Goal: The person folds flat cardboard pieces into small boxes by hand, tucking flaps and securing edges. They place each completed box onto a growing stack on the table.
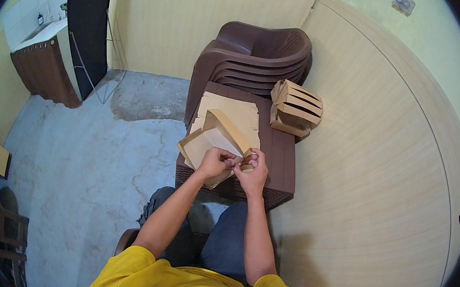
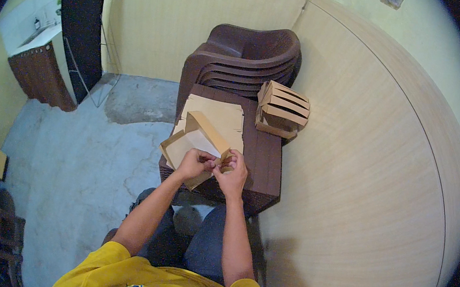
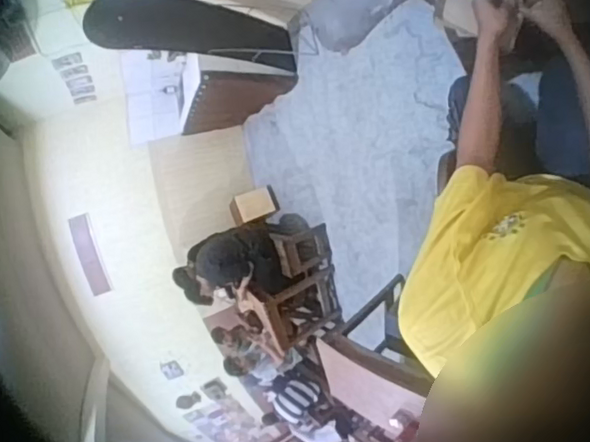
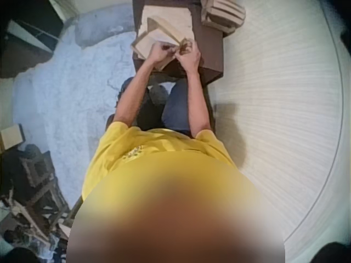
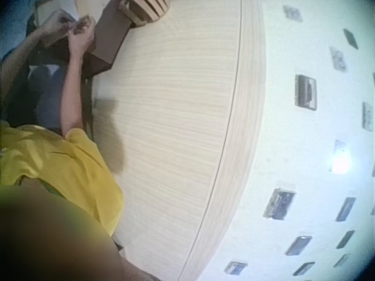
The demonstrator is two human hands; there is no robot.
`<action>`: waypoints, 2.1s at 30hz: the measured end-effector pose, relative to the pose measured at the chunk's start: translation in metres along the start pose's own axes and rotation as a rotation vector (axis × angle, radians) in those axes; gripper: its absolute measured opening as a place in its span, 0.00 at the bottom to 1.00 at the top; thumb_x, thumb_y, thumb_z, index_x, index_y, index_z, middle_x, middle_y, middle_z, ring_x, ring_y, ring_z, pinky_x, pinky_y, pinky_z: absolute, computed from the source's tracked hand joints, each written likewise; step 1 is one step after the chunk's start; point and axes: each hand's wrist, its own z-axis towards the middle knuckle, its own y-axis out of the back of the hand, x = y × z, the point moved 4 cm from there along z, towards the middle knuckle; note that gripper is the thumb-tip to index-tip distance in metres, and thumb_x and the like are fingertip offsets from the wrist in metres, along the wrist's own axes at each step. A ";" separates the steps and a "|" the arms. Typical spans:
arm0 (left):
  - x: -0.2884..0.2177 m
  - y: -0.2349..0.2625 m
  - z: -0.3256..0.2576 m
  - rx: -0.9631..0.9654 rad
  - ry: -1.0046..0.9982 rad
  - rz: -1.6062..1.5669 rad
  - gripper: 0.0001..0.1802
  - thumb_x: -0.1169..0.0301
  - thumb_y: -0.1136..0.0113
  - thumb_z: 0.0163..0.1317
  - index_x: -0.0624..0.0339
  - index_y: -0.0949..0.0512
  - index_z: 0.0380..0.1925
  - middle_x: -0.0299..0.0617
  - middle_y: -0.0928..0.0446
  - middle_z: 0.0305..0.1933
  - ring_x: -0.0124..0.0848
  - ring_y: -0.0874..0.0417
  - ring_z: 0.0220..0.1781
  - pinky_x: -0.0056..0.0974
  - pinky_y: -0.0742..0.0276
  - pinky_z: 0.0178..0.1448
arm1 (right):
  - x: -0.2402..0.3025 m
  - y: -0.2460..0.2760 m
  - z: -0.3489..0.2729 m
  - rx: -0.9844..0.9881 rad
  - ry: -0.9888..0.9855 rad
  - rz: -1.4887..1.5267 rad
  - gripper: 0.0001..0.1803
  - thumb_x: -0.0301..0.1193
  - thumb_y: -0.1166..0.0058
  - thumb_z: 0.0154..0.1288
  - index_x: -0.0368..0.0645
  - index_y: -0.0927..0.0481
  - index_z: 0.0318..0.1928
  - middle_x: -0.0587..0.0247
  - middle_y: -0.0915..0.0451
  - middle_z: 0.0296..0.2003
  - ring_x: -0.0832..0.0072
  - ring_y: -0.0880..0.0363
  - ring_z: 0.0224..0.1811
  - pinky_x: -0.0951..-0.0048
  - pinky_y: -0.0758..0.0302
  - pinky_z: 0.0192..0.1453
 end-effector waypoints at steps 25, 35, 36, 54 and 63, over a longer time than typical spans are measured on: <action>-0.009 -0.004 -0.009 -0.031 -0.070 0.053 0.13 0.81 0.27 0.66 0.66 0.08 0.51 0.49 0.07 0.46 0.31 0.09 0.48 0.39 0.13 0.56 | 0.000 0.000 -0.007 -0.122 0.020 -0.017 0.40 0.20 0.22 0.50 0.40 0.24 0.65 0.59 0.16 0.42 0.73 0.12 0.41 0.69 0.14 0.47; -0.008 -0.006 -0.009 -0.085 -0.022 0.040 0.12 0.81 0.27 0.65 0.68 0.09 0.49 0.47 0.07 0.45 0.30 0.08 0.47 0.39 0.12 0.55 | -0.006 -0.004 -0.011 -0.134 -0.010 0.036 0.40 0.22 0.22 0.52 0.42 0.23 0.68 0.52 0.16 0.48 0.65 0.11 0.46 0.62 0.13 0.53; -0.009 -0.006 -0.008 -0.088 -0.032 0.070 0.12 0.80 0.26 0.65 0.68 0.09 0.48 0.47 0.07 0.44 0.30 0.08 0.47 0.39 0.12 0.55 | -0.007 -0.002 -0.011 -0.112 -0.026 0.035 0.41 0.22 0.22 0.52 0.42 0.23 0.68 0.52 0.16 0.48 0.65 0.11 0.46 0.63 0.13 0.52; 0.014 -0.011 -0.001 0.028 0.008 -0.184 0.13 0.81 0.34 0.73 0.71 0.12 0.56 0.48 0.09 0.46 0.31 0.08 0.46 0.37 0.10 0.48 | -0.013 0.003 -0.017 -0.077 -0.059 0.091 0.42 0.20 0.23 0.58 0.38 0.28 0.73 0.55 0.21 0.48 0.68 0.09 0.45 0.67 0.13 0.49; 0.006 -0.017 0.002 -0.046 -0.047 -0.079 0.08 0.81 0.36 0.75 0.71 0.14 0.49 0.44 0.10 0.39 0.27 0.10 0.39 0.36 0.12 0.45 | -0.019 0.004 -0.010 0.009 -0.149 0.182 0.43 0.15 0.25 0.59 0.35 0.32 0.74 0.58 0.21 0.49 0.74 0.14 0.49 0.72 0.15 0.54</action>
